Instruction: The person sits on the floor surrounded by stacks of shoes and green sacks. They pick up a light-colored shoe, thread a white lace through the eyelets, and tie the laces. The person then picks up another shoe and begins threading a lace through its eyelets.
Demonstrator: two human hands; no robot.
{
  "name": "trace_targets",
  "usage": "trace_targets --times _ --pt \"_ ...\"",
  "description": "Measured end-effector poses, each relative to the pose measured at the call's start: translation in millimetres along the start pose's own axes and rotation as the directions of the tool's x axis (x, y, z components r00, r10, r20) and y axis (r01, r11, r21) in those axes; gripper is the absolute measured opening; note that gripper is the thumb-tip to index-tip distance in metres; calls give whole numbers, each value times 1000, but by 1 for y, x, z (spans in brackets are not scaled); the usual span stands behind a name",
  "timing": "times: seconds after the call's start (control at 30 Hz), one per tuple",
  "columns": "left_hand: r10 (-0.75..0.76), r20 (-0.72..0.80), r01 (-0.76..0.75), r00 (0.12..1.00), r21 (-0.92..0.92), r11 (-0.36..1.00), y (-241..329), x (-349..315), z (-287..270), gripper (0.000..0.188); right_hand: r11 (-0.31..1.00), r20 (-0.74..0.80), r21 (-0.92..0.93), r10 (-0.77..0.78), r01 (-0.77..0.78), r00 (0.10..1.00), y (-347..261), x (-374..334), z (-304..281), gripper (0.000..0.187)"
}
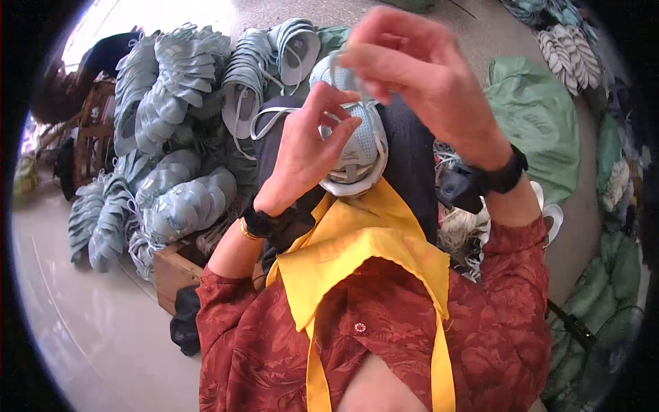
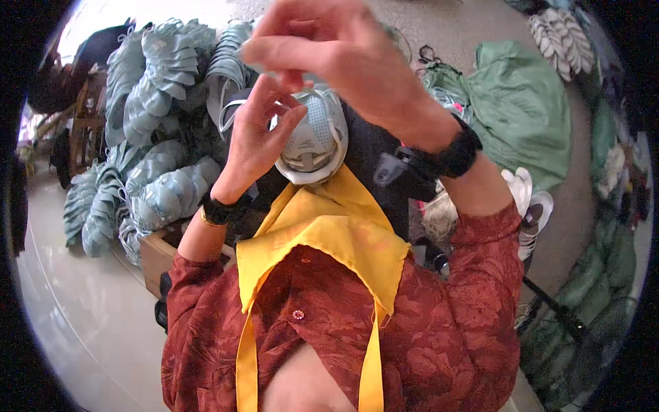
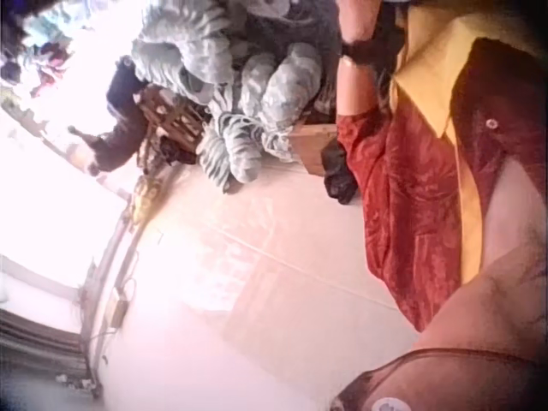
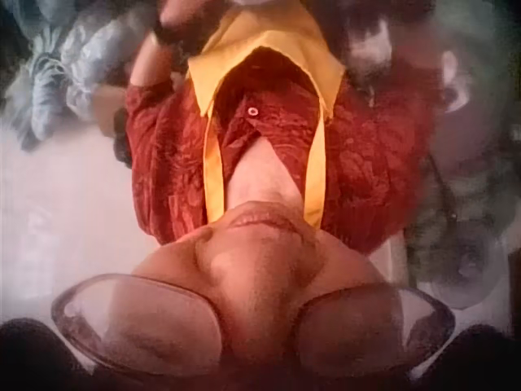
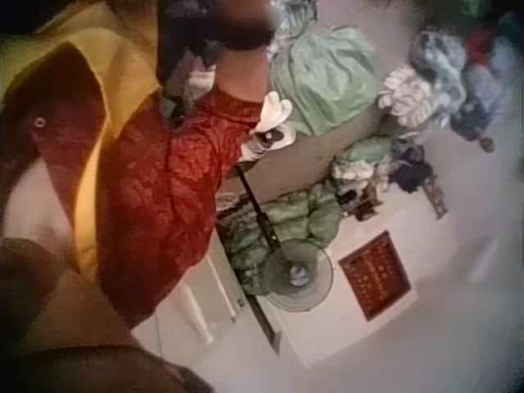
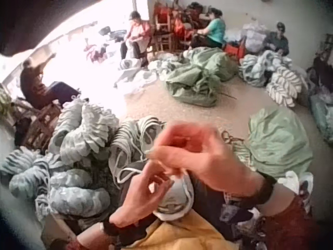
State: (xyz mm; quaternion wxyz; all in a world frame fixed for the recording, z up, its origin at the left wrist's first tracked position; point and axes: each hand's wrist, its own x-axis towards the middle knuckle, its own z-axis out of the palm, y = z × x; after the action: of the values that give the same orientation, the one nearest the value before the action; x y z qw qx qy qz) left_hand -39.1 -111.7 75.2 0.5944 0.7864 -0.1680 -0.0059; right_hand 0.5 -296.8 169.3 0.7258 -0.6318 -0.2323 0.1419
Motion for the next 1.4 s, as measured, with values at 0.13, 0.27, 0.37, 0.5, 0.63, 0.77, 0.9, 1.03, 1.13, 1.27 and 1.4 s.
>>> trace_targets --times 0.13,0.27,0.37,0.5,0.63,0.77,0.9,1.03,1.13,1.27,1.4 --pt "-26 20 29 999 -183 983 -9 1 7 18 1000 25 17 -22 21 999 11 4 5 15" --pt "-109 87 127 990 -243 962 -14 1 -3 5 988 -143 144 -31 51 989 15 -6 -9 20" --pt "-130 33 134 991 -285 949 -17 -5 -12 12 967 -223 253 58 0 973 25 -28 -36 17" --pt "-231 -100 197 968 -270 942 -19 -21 -46 23 975 -296 169 192 -147 936 53 -77 -78 14" --pt "-371 -263 284 890 -315 905 -33 -49 -111 23 922 -407 280 367 -268 836 68 -139 -124 13" --pt "-489 -376 275 787 -495 824 -59 -94 -199 18 906 -509 379 373 -187 776 77 -186 -171 11" --pt "-553 -475 214 684 -594 775 -77 -130 -267 20 895 -603 436 368 -94 708 69 -225 -207 11" --pt "-570 -566 255 595 -539 803 -72 -144 -304 23 870 -692 493 384 12 611 75 -284 -261 13" --pt "-589 -610 262 531 -543 798 -71 -150 -319 23 826 -756 537 379 174 534 87 -345 -308 17" --pt "-544 -629 359 555 -408 839 -92 -153 -309 23 870 -878 443 372 216 302 106 -397 -342 18" --pt "-493 -512 670 704 249 699 -85 -132 -263 28 901 -801 369 434 -230 412 122 -371 -311 16"
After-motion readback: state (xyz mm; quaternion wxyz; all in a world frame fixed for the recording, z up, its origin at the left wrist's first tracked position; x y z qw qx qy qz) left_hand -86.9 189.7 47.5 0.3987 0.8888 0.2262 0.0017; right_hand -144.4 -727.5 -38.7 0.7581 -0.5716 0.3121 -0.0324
